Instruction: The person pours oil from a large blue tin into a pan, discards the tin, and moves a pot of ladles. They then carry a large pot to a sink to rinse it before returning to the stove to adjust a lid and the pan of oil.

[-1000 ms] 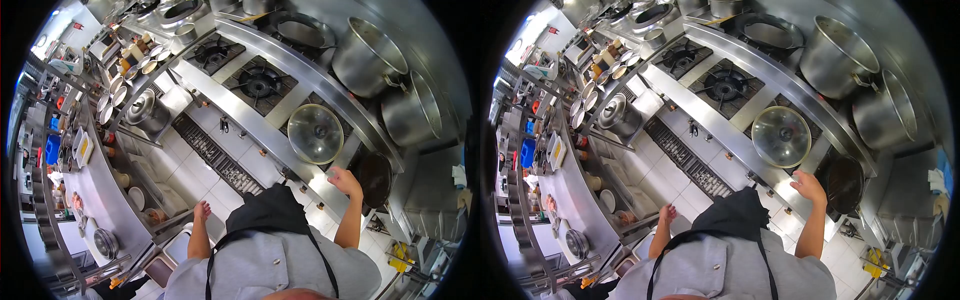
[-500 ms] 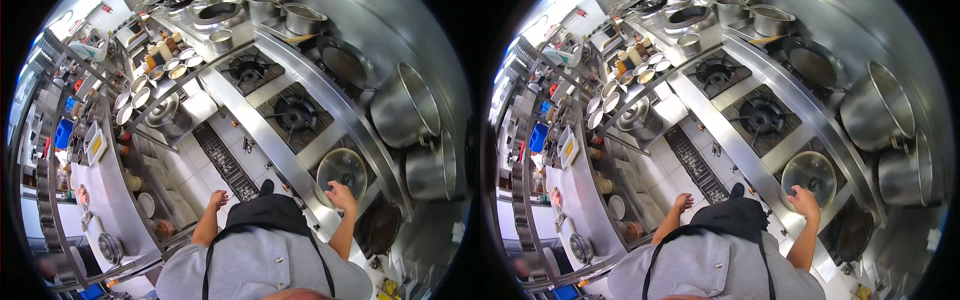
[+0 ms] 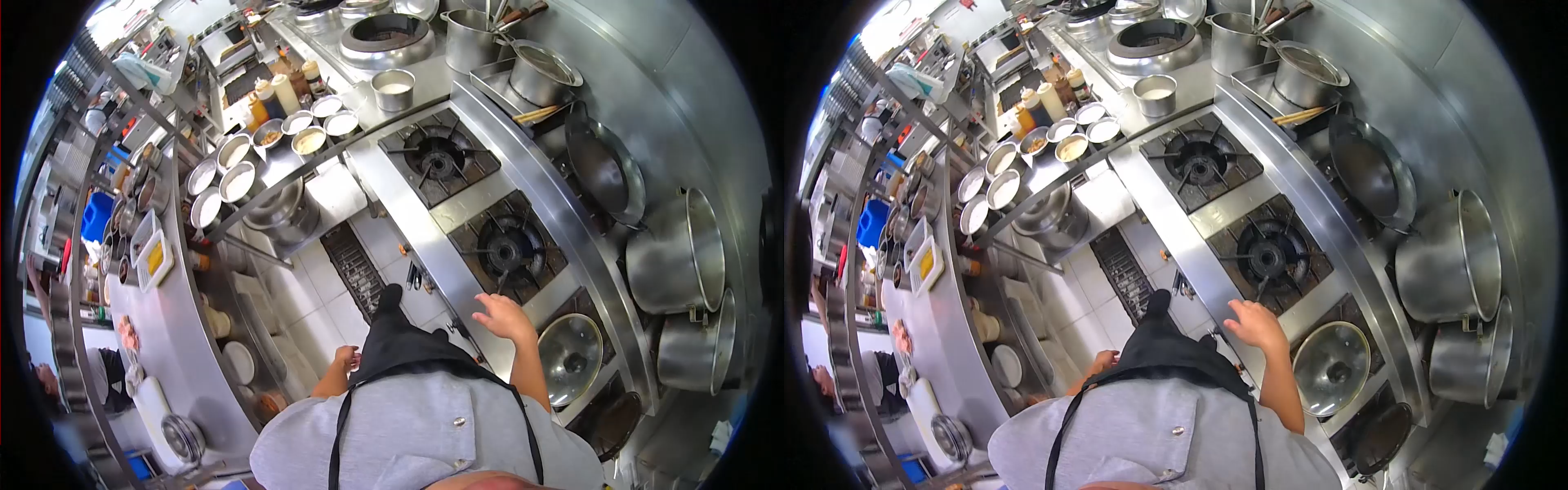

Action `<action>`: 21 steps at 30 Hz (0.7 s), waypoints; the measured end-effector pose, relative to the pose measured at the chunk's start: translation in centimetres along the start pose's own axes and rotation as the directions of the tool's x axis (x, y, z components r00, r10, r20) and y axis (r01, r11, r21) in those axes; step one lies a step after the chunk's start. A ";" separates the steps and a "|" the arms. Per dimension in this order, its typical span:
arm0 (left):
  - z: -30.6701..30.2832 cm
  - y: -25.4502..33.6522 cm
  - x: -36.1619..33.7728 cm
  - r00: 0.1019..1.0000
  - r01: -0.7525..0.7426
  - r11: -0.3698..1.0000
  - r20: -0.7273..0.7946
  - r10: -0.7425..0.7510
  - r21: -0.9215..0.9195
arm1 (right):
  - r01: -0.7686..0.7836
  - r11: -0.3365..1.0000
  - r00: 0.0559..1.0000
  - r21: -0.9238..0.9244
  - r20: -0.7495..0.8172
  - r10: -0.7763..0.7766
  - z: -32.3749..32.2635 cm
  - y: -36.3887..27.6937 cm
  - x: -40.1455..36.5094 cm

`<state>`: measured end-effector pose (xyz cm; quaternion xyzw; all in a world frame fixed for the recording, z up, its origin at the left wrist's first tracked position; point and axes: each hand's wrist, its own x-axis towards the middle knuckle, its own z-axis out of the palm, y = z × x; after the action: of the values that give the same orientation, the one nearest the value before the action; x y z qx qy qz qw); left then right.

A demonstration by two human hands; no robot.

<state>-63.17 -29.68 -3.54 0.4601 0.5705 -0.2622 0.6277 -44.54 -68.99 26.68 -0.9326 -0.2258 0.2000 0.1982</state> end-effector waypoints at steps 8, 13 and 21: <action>-2.5 16.4 4.1 0.989 -0.151 0.980 0.015 0.150 0.130 | -0.080 0.997 0.996 0.004 0.045 0.080 0.2 -4.9 8.8; -3.4 27.3 5.1 0.954 -0.299 0.943 0.023 0.299 0.145 | -0.118 0.991 0.992 0.063 0.053 0.115 -1.2 -6.7 11.5; 0.4 32.3 5.9 0.929 -0.371 0.887 0.117 0.352 0.277 | -0.414 0.895 0.910 0.167 0.059 0.410 1.4 -6.9 11.1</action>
<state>-34.18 -14.68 -0.18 0.6378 0.4094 -0.2372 0.6077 -38.41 -57.40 25.53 -0.9357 -0.0067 0.2669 0.2305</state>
